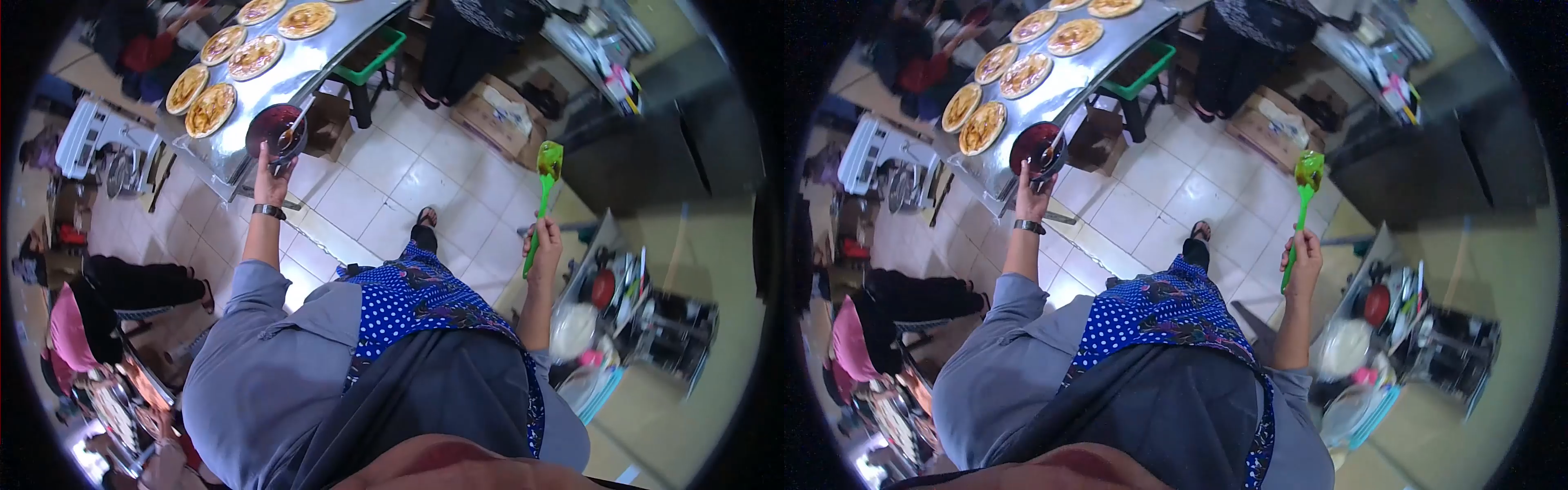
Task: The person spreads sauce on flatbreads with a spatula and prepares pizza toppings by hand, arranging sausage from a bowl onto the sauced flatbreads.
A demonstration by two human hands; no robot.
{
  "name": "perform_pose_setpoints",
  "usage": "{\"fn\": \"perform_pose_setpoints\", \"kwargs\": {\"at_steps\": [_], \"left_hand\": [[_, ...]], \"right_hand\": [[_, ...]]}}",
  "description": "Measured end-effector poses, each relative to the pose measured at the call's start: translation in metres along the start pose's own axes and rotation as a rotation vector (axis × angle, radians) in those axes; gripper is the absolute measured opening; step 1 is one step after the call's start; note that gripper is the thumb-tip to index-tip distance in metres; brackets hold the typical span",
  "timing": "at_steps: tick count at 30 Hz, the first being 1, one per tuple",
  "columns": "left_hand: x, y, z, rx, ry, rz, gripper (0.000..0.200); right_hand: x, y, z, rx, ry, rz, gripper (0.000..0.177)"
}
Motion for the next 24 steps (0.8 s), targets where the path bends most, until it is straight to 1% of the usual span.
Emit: {"fn": "perform_pose_setpoints", "kwargs": {"at_steps": [2, 4, 6, 8, 10, 11, 13, 15, 17, 18, 20, 21, 22, 24], "left_hand": [[0.017, 0.014, 0.009, -0.008, 0.039, -0.063, 0.038], [0.033, 0.03, 0.018, -0.05, 0.047, -0.07, 0.038], [0.046, 0.043, 0.023, -0.08, 0.086, -0.128, 0.036], [0.063, 0.062, 0.026, -0.103, 0.089, -0.104, 0.035], [0.074, 0.077, 0.022, -0.144, 0.115, -0.138, 0.034], [0.077, 0.084, 0.019, -0.156, 0.131, -0.172, 0.034], [0.093, 0.089, 0.016, -0.201, 0.15, -0.208, 0.031], [0.109, 0.086, 0.013, -0.194, 0.181, -0.237, 0.03], [0.123, 0.083, 0.011, -0.166, 0.201, -0.261, 0.029], [0.126, 0.081, 0.012, -0.157, 0.194, -0.263, 0.029], [0.141, 0.086, 0.006, -0.14, 0.209, -0.304, 0.037], [0.146, 0.089, 0.004, -0.127, 0.19, -0.297, 0.049], [0.153, 0.085, 0.006, -0.126, 0.166, -0.324, 0.052], [0.163, 0.085, 0.003, -0.128, 0.156, -0.336, 0.054]], "right_hand": [[0.056, 0.017, -0.005, -0.165, 0.01, 0.097, 0.023], [0.106, 0.045, 0.0, -0.205, -0.008, 0.17, 0.023], [0.149, 0.077, 0.004, -0.328, 0.006, 0.251, 0.023], [0.198, 0.113, 0.001, -0.369, 0.013, 0.348, 0.025], [0.236, 0.175, 0.011, -0.583, -0.31, 0.584, 0.027], [0.251, 0.202, 0.013, -0.501, -0.305, 0.626, 0.021], [0.275, 0.261, 0.011, -0.462, -0.327, 0.677, 0.021], [0.311, 0.313, 0.01, -0.412, -0.359, 0.713, 0.021], [0.344, 0.355, -0.005, -0.505, -0.406, 0.725, 0.022], [0.356, 0.371, -0.012, -0.505, -0.397, 0.719, 0.022], [0.388, 0.409, -0.012, -0.522, -0.364, 0.658, 0.022], [0.406, 0.422, -0.018, -0.45, -0.408, 0.627, 0.021], [0.424, 0.433, -0.024, -0.483, -0.379, 0.586, 0.022], [0.463, 0.454, -0.042, -0.415, -0.265, 0.521, 0.022]]}}
Point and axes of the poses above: each hand's wrist, its own x-axis towards the middle knuckle, its own y-axis out of the palm, z = x × y, the point moved 8 cm from there along x, towards the middle knuckle, and after that the axes turned 6 degrees about x, right-handed, at the moved point
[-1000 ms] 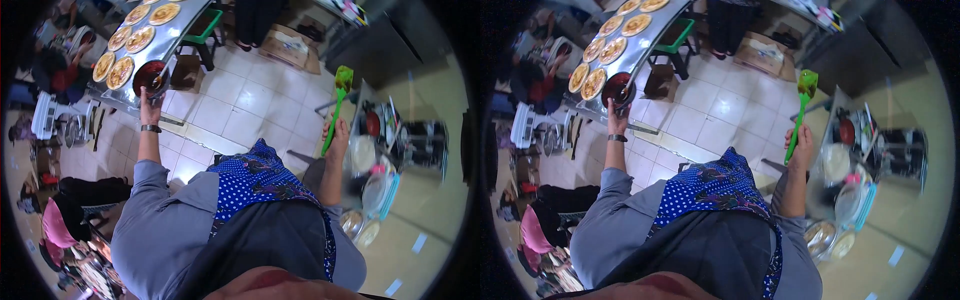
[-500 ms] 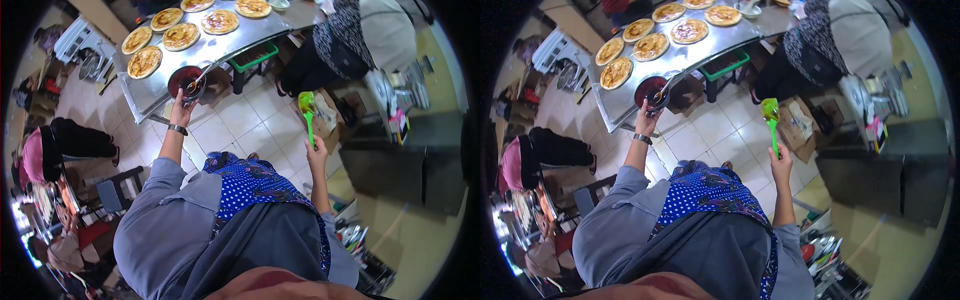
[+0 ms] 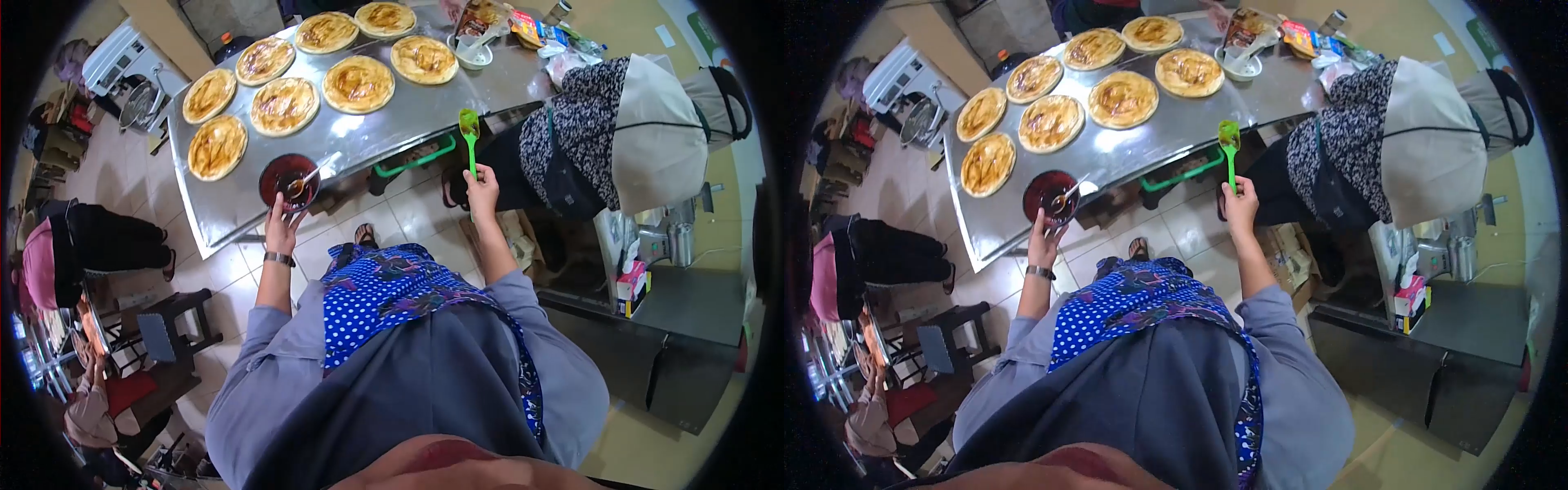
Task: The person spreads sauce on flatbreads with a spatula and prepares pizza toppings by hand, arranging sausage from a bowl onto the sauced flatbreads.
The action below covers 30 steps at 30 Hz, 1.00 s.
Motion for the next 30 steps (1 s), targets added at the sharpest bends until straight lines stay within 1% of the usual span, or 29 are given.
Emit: {"fn": "perform_pose_setpoints", "kwargs": {"at_steps": [1, 3, 4, 6, 7, 8, 10, 11, 12, 13, 14, 16, 17, 20, 21, 22, 23, 24, 25, 26, 28, 29, 30], "left_hand": [[0.004, 0.004, -0.003, 0.005, 0.009, -0.007, 0.053], [0.013, 0.009, -0.002, 0.011, 0.017, -0.044, 0.053], [0.02, 0.007, 0.001, 0.005, 0.002, -0.09, 0.053], [0.028, 0.008, 0.004, -0.001, 0.001, -0.13, 0.053], [0.026, 0.013, 0.001, 0.017, 0.027, -0.162, 0.052], [0.025, 0.018, -0.002, 0.035, 0.052, -0.194, 0.051], [0.031, 0.015, 0.002, 0.078, 0.059, -0.231, 0.054], [0.03, 0.014, 0.004, 0.097, 0.06, -0.273, 0.055], [0.028, 0.014, 0.003, 0.116, 0.066, -0.316, 0.056], [0.025, 0.016, 0.003, 0.142, 0.055, -0.343, 0.066], [0.022, 0.018, 0.002, 0.14, 0.064, -0.354, 0.066], [0.015, 0.013, 0.005, 0.159, 0.041, -0.478, 0.078], [0.01, 0.013, 0.005, 0.162, 0.043, -0.505, 0.085], [-0.009, 0.005, -0.003, 0.218, 0.193, -0.761, 0.085], [-0.017, 0.009, -0.012, 0.259, 0.247, -0.816, 0.086], [-0.019, 0.005, -0.017, 0.299, 0.32, -0.876, 0.081], [-0.023, 0.001, -0.021, 0.337, 0.374, -0.921, 0.078], [-0.027, -0.002, -0.025, 0.373, 0.43, -0.964, 0.076], [-0.032, -0.003, -0.031, 0.493, 0.48, -1.075, 0.07], [-0.033, -0.004, -0.028, 0.482, 0.487, -1.083, 0.07], [-0.05, 0.03, -0.054, 0.795, 0.589, -1.195, 0.068], [-0.059, 0.057, -0.067, 0.846, 0.712, -1.235, 0.061], [-0.062, 0.077, -0.078, 0.826, 0.732, -1.252, 0.061]], "right_hand": [[0.022, 0.008, -0.007, -0.001, -0.008, -0.006, 0.022], [0.063, 0.016, -0.02, -0.099, 0.004, -0.095, 0.021], [0.079, 0.023, -0.019, -0.173, -0.015, -0.117, 0.025], [0.108, 0.037, -0.02, -0.2, -0.003, -0.181, 0.03], [0.121, 0.046, -0.022, -0.237, 0.04, -0.195, 0.034], [0.135, 0.056, -0.022, -0.237, 0.041, -0.195, 0.034], [0.156, 0.069, -0.029, -0.328, 0.123, -0.249, 0.039], [0.167, 0.076, -0.03, -0.364, 0.125, -0.268, 0.039], [0.174, 0.083, -0.034, -0.367, 0.122, -0.253, 0.039], [0.183, 0.089, -0.03, -0.43, 0.052, -0.29, 0.038], [0.19, 0.096, -0.026, -0.491, -0.014, -0.328, 0.037], [0.196, 0.107, -0.016, -0.51, 0.001, -0.268, 0.036], [0.199, 0.112, -0.013, -0.544, -0.012, -0.251, 0.036], [0.212, 0.116, -0.022, -0.622, -0.03, -0.203, 0.035], [0.216, 0.118, -0.025, -0.638, -0.032, -0.139, 0.035], [0.219, 0.121, -0.031, -0.651, -0.033, -0.075, 0.036], [0.223, 0.122, -0.032, -0.681, -0.082, -0.006, 0.037], [0.227, 0.118, -0.028, -0.675, -0.091, 0.0, 0.037], [0.229, 0.118, -0.029, -0.671, -0.057, 0.084, 0.036], [0.231, 0.119, -0.028, -0.664, -0.027, 0.167, 0.036], [0.239, 0.112, -0.03, -0.676, -0.027, 0.208, 0.037], [0.243, 0.11, -0.028, -0.633, -0.031, 0.22, 0.036], [0.251, 0.11, -0.024, -0.585, -0.039, 0.232, 0.034]]}}
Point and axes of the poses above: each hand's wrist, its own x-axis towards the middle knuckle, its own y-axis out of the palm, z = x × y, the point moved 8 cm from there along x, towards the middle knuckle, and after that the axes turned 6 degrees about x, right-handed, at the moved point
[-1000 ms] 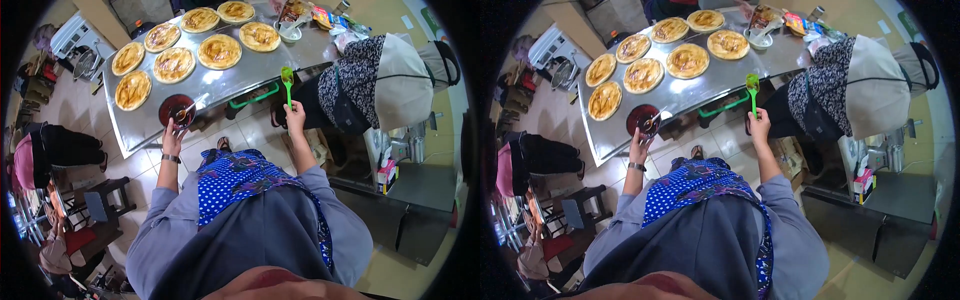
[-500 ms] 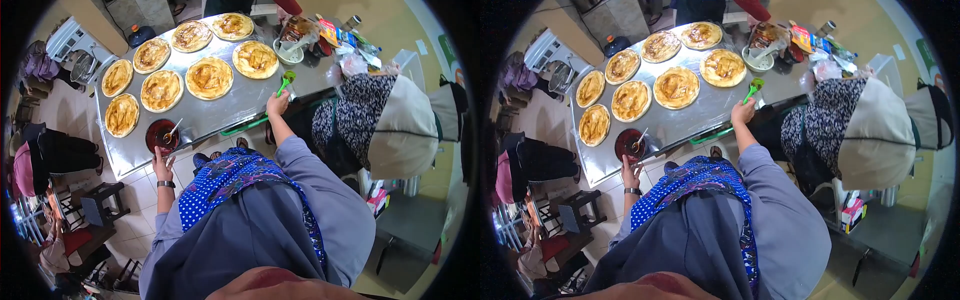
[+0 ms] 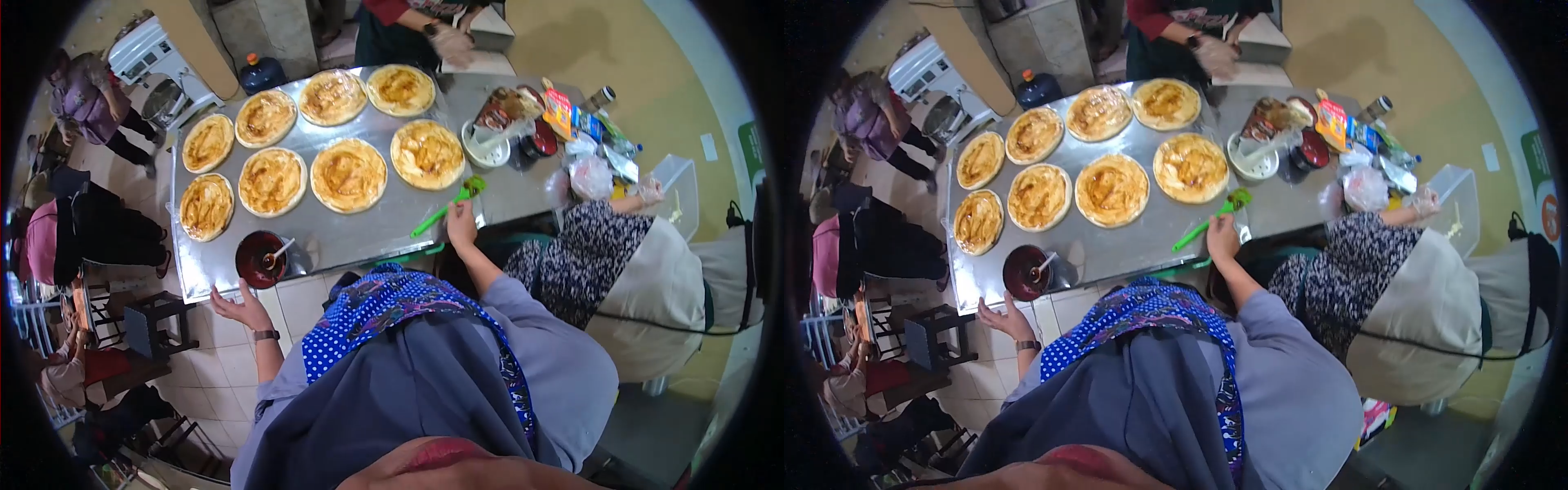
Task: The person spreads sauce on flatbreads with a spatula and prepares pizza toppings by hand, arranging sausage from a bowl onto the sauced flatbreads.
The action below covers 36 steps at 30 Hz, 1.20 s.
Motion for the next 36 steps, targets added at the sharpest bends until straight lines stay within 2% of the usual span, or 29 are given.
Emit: {"fn": "perform_pose_setpoints", "kwargs": {"at_steps": [2, 3, 4, 7, 8, 10, 12, 16, 18, 19, 21, 22, 24, 26, 27, 29, 30, 32, 33, 34, 36], "left_hand": [[-0.008, 0.003, -0.073, 0.038, 0.42, 0.071, 0.05], [-0.013, 0.019, -0.097, -0.264, 0.297, 0.304, 0.042], [-0.017, 0.045, -0.127, -0.373, 0.368, 0.512, 0.044], [-0.033, 0.086, -0.255, -0.323, 0.423, 0.969, 0.066], [-0.032, 0.082, -0.313, -0.297, 0.712, 0.895, 0.071], [-0.02, 0.082, -0.395, -0.314, 0.809, 0.928, 0.078], [-0.009, 0.079, -0.453, -0.512, 0.845, 0.944, 0.078], [-0.03, 0.059, -0.486, -0.692, 0.897, 1.007, 0.077], [-0.066, 0.071, -0.457, -0.607, 0.87, 1.159, 0.07], [-0.086, 0.084, -0.436, -0.515, 0.921, 1.278, 0.067], [-0.124, 0.106, -0.386, -0.316, 0.909, 1.508, 0.062], [-0.141, 0.113, -0.36, -0.209, 0.842, 1.616, 0.059], [-0.164, 0.126, -0.304, -0.107, 0.694, 1.696, 0.057], [-0.178, 0.127, -0.262, -0.082, 0.661, 1.687, 0.048], [-0.184, 0.121, -0.255, -0.085, 0.661, 1.694, 0.048], [-0.192, 0.115, -0.24, -0.031, 0.572, 1.74, 0.048], [-0.191, 0.115, -0.245, -0.03, 0.553, 1.735, 0.048], [-0.179, 0.113, -0.286, -0.19, 0.534, 1.728, 0.047], [-0.17, 0.106, -0.318, -0.258, 0.54, 1.683, 0.045], [-0.158, 0.097, -0.36, -0.327, 0.544, 1.629, 0.044], [-0.146, 0.056, -0.446, -0.531, 0.864, 1.46, 0.041]], "right_hand": [[0.02, -0.006, 0.005, 0.04, -0.044, 0.02, 0.03], [0.03, -0.015, 0.017, 0.105, -0.093, -0.02, 0.026], [0.045, -0.019, 0.022, 0.108, -0.168, -0.058, 0.024], [0.088, -0.028, 0.047, 0.177, -0.29, -0.102, 0.026], [0.102, -0.028, 0.058, 0.211, -0.281, -0.07, 0.025], [0.114, -0.04, 0.083, 0.293, -0.277, -0.046, 0.024], [0.12, -0.044, 0.09, 0.348, -0.285, -0.054, 0.023], [0.141, -0.08, 0.085, 0.346, -0.335, -0.171, 0.026], [0.143, -0.115, 0.085, 0.234, -0.485, -0.337, 0.028], [0.147, -0.134, 0.084, 0.213, -0.531, -0.404, 0.029], [0.172, -0.164, 0.069, 0.177, -0.518, -0.503, 0.03], [0.185, -0.179, 0.066, 0.156, -0.528, -0.572, 0.031], [0.208, -0.201, 0.081, -0.052, -0.634, -0.644, 0.039], [0.264, -0.196, 0.074, -0.168, -0.622, -0.558, 0.051], [0.282, -0.2, 0.077, -0.175, -0.619, -0.559, 0.051], [0.319, -0.179, 0.089, -0.357, -0.588, -0.292, 0.049], [0.332, -0.179, 0.094, -0.359, -0.597, -0.276, 0.049], [0.361, -0.151, 0.086, -0.336, -0.485, 0.15, 0.035], [0.359, -0.151, 0.093, -0.285, -0.546, 0.125, 0.027], [0.348, -0.154, 0.105, -0.286, -0.572, 0.125, 0.027], [0.361, -0.143, 0.11, -0.279, -0.76, 0.076, 0.024]]}}
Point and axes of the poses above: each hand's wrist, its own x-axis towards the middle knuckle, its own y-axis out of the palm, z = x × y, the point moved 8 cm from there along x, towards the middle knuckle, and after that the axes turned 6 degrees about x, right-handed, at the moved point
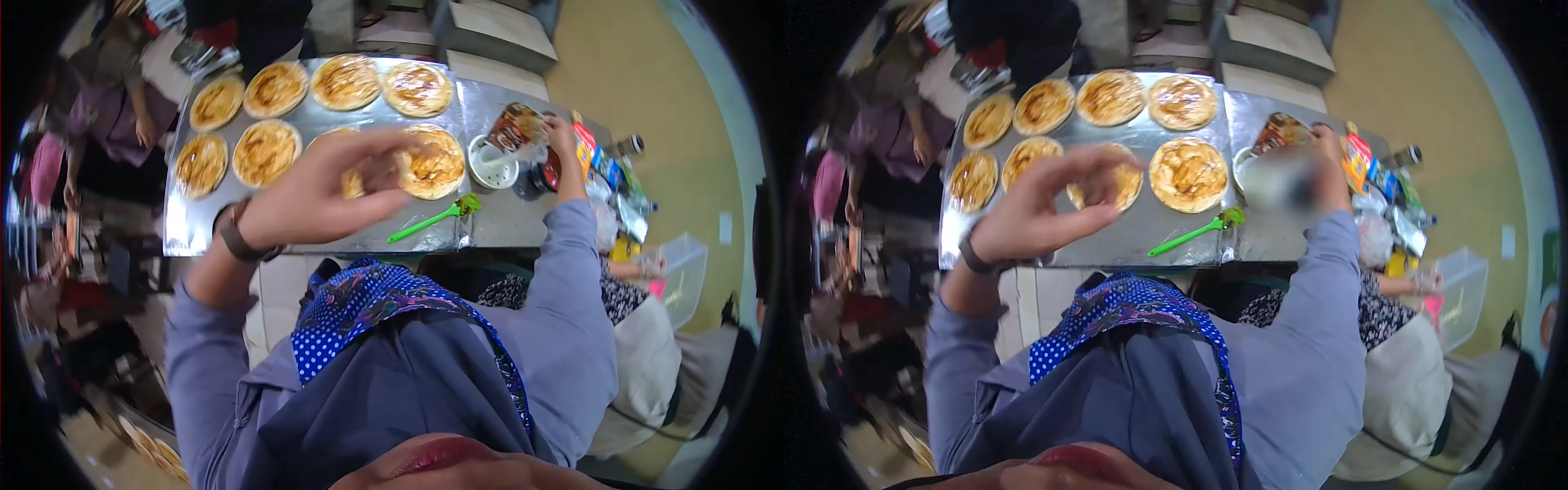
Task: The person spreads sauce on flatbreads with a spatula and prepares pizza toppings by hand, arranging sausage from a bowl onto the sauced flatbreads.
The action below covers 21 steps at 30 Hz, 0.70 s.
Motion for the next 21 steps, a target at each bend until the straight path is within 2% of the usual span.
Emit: {"fn": "perform_pose_setpoints", "kwargs": {"at_steps": [1, 2, 5, 6, 7, 8, 10, 12, 16, 21], "left_hand": [[0.01, -0.009, -0.042, 0.006, 0.1, -0.019, 0.043], [0.013, -0.012, -0.072, -0.046, 0.302, -0.145, 0.04], [-0.011, -0.014, -0.143, -0.045, 0.887, -0.555, 0.033], [-0.031, -0.01, -0.153, 0.004, 1.038, -0.727, 0.031], [-0.038, 0.008, -0.158, 0.08, 1.072, -0.786, 0.032], [-0.034, 0.026, -0.159, 0.154, 1.016, -0.71, 0.032], [-0.022, 0.074, -0.148, 0.364, 0.722, -0.318, 0.033], [-0.031, 0.086, -0.126, 0.493, 0.511, -0.152, 0.034], [-0.068, 0.057, -0.108, 0.589, 0.337, -0.119, 0.037], [-0.064, 0.06, -0.121, 0.555, 0.348, -0.078, 0.039]], "right_hand": [[0.01, 0.016, -0.014, -0.08, -0.028, 0.054, 0.022], [0.007, 0.004, 0.007, -0.149, -0.031, 0.019, 0.023], [0.02, 0.012, 0.023, -0.107, -0.115, 0.062, 0.021], [0.024, 0.009, 0.026, -0.096, -0.14, 0.064, 0.02], [0.028, 0.006, 0.03, -0.082, -0.168, 0.06, 0.02], [0.034, 0.001, 0.028, -0.067, -0.189, 0.048, 0.019], [0.046, -0.015, 0.035, -0.058, -0.223, -0.011, 0.019], [0.057, -0.044, 0.056, -0.102, -0.25, -0.079, 0.018], [0.044, -0.097, 0.144, -0.187, -0.313, -0.17, 0.018], [-0.002, -0.142, 0.285, 0.133, -0.516, -0.123, 0.018]]}}
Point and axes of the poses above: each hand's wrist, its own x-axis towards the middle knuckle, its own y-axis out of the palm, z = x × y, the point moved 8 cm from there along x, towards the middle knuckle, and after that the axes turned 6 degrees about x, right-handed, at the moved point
